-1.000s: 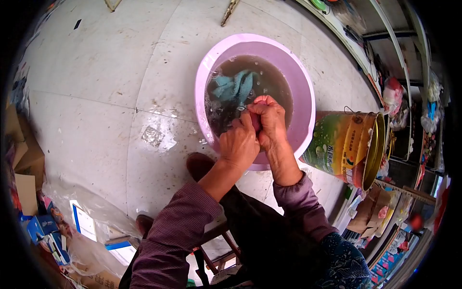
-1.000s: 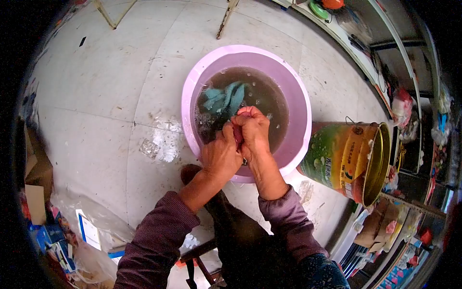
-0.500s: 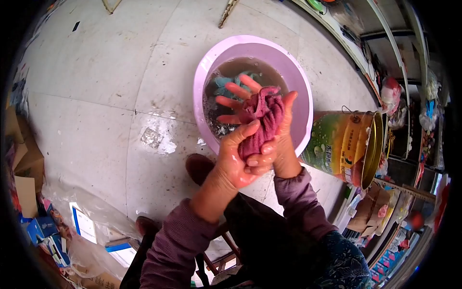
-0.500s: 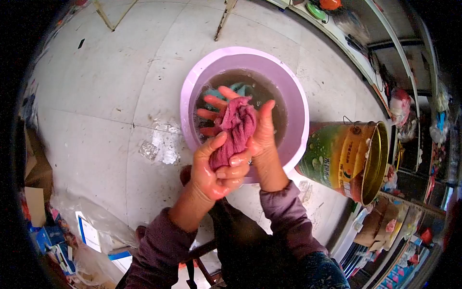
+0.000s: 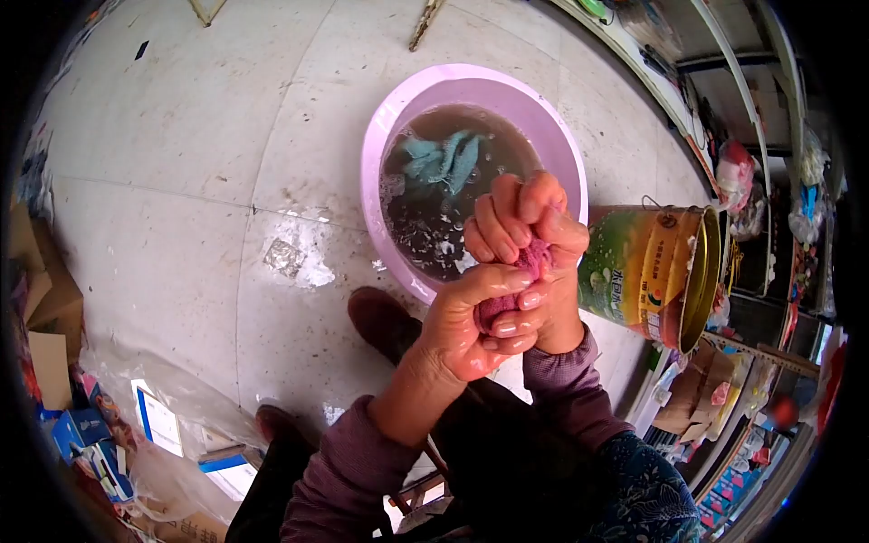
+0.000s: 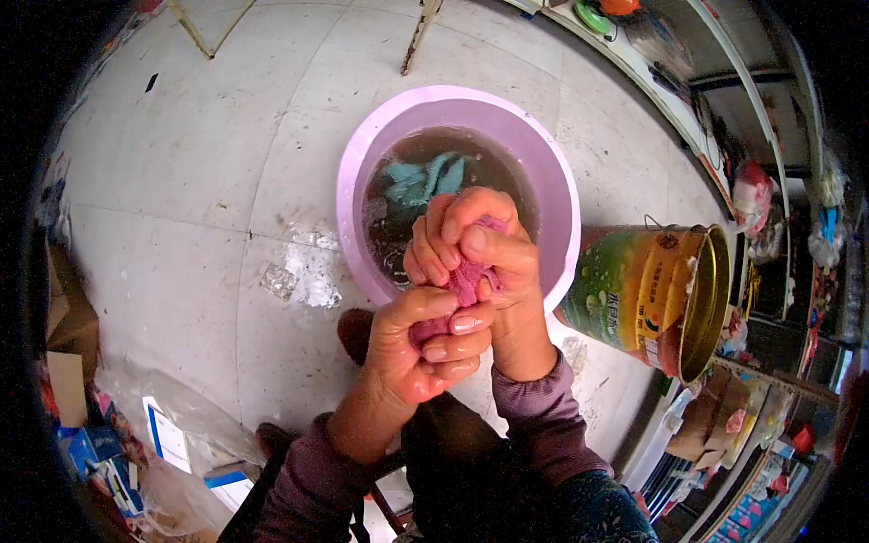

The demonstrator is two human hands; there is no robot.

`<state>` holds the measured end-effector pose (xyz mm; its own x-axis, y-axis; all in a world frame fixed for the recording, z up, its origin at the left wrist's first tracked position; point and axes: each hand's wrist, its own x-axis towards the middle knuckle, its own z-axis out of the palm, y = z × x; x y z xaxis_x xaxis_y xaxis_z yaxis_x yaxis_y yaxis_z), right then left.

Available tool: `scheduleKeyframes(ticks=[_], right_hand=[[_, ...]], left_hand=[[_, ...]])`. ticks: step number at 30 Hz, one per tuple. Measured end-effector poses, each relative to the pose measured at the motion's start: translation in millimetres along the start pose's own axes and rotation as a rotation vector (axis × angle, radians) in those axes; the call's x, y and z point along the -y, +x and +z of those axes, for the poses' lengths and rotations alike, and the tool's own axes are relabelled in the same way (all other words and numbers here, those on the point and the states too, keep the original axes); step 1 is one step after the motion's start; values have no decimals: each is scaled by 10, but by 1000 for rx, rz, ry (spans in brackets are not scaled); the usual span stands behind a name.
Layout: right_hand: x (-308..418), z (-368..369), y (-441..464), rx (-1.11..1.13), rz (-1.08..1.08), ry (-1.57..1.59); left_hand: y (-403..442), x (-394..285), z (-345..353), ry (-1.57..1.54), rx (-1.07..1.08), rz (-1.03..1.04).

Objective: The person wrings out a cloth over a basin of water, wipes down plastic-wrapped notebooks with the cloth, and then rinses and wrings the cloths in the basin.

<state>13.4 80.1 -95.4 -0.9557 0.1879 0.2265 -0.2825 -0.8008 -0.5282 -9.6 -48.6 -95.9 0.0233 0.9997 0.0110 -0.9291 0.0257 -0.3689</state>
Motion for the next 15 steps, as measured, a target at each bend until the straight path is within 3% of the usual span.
scheduleKeyframes(ticks=[2,3,6,13,15], right_hand=[[17,106,23,-215,83,-136],[16,118,18,-216,84,-134],[1,165,14,-441,157,-359],[-32,135,21,-674,246,-398],[-45,122,23,-712,238,-475]], left_hand=[[-7,-64,9,258,-201,-30],[-4,-91,12,256,-204,-29],[20,-137,-11,541,-473,46],[137,-171,-53,905,-677,112],[193,-152,-250,1051,-671,289]])
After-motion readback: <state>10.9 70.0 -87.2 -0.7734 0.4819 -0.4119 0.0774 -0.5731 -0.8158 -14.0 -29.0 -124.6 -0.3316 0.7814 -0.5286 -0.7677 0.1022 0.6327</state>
